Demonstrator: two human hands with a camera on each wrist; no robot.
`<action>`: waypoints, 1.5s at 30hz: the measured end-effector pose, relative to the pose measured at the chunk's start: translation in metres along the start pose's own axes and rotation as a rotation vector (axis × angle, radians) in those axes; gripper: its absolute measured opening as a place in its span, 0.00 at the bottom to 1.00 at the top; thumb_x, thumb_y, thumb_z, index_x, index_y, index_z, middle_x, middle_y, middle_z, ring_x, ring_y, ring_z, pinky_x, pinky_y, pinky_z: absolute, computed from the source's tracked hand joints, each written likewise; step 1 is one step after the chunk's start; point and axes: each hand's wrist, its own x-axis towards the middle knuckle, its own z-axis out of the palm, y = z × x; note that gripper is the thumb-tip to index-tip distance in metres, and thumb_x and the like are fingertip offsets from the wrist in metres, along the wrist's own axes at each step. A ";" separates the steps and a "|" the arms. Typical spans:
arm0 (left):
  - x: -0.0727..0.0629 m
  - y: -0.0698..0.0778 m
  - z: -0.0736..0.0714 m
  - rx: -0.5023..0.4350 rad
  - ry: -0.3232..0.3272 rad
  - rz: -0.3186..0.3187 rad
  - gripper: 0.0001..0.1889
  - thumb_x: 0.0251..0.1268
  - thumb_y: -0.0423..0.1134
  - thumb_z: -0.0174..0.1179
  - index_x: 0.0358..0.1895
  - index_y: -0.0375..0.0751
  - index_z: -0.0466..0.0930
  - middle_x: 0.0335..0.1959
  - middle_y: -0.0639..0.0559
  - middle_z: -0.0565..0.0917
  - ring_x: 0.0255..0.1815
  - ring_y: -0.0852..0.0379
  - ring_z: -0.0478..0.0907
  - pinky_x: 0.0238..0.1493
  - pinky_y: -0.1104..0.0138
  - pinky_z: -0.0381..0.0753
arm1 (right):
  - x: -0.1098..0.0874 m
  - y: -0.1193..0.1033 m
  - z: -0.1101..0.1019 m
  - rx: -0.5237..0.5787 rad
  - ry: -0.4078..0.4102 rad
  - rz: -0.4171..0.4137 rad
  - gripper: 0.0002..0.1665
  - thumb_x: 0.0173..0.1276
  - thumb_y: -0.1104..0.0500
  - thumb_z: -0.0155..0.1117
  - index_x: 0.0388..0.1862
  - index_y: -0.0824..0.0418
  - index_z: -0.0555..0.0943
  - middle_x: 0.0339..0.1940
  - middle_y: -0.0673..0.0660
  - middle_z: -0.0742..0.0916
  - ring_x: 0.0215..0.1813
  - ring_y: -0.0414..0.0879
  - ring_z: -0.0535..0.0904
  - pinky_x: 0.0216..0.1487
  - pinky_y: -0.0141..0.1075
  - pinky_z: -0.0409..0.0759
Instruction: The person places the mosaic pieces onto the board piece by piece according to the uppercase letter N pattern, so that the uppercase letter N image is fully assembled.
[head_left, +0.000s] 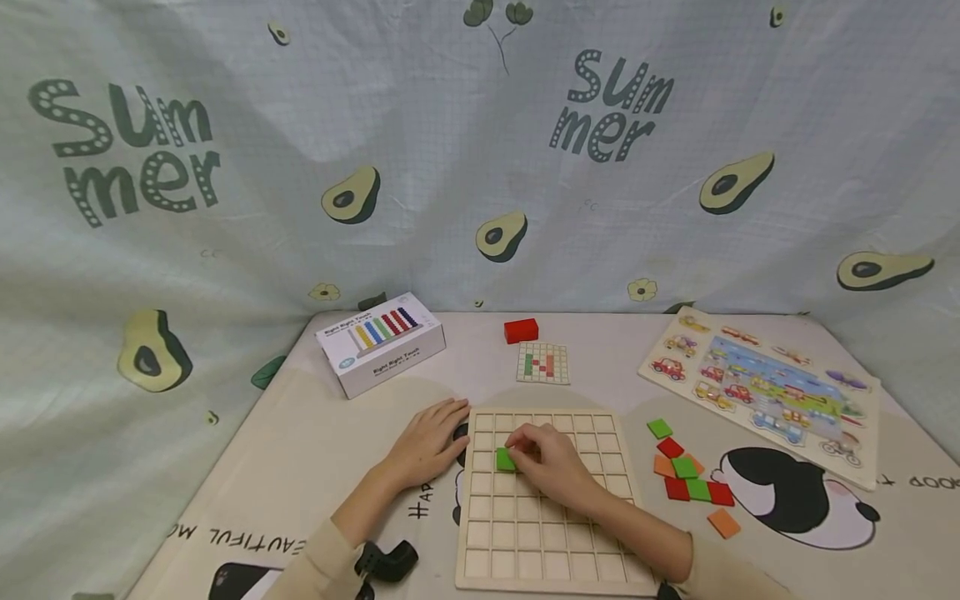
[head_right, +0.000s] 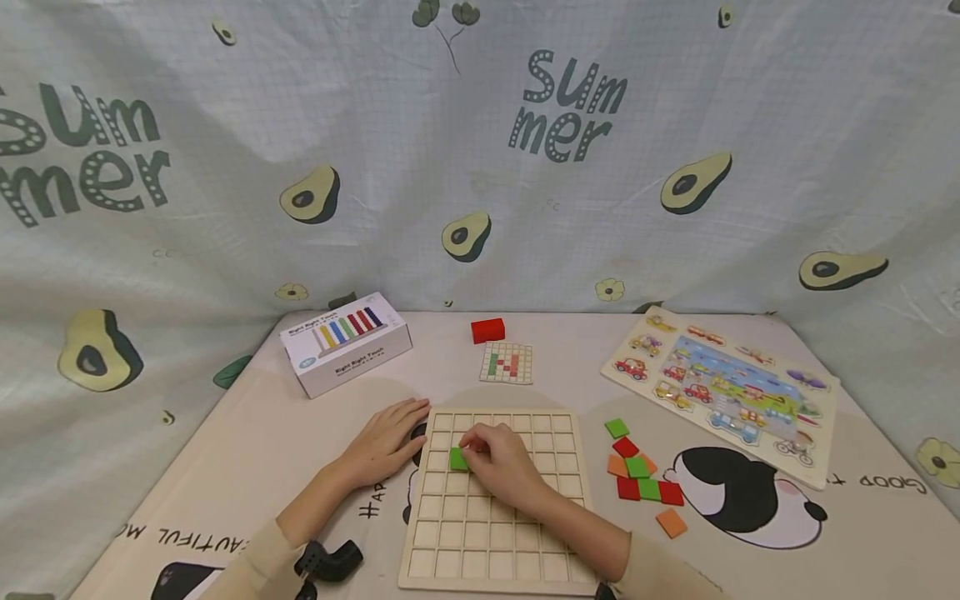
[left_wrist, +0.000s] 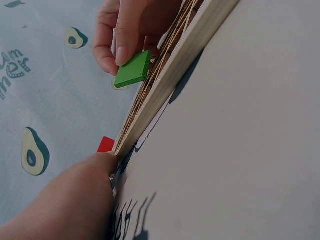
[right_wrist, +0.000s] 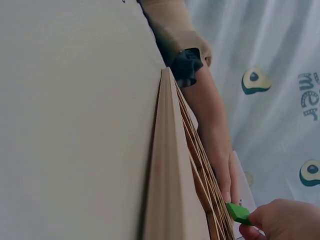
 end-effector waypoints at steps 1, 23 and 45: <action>0.000 0.000 0.000 0.002 0.001 0.001 0.27 0.70 0.50 0.43 0.67 0.39 0.61 0.68 0.47 0.62 0.69 0.48 0.53 0.65 0.53 0.53 | 0.000 0.000 0.000 0.000 0.001 0.000 0.02 0.64 0.58 0.62 0.34 0.54 0.81 0.27 0.39 0.80 0.33 0.38 0.71 0.34 0.31 0.72; 0.000 0.001 0.001 0.006 0.016 0.013 0.27 0.70 0.50 0.43 0.67 0.39 0.62 0.68 0.47 0.62 0.69 0.48 0.54 0.64 0.53 0.53 | -0.002 0.004 0.003 -0.041 0.038 -0.058 0.05 0.60 0.63 0.65 0.32 0.52 0.81 0.27 0.39 0.80 0.33 0.36 0.70 0.35 0.31 0.71; 0.000 0.000 0.002 0.026 0.012 0.002 0.28 0.70 0.51 0.43 0.67 0.40 0.61 0.68 0.47 0.63 0.69 0.49 0.54 0.64 0.53 0.54 | 0.001 0.003 0.005 -0.012 0.044 0.017 0.02 0.61 0.60 0.64 0.29 0.56 0.82 0.25 0.38 0.79 0.31 0.37 0.69 0.32 0.31 0.70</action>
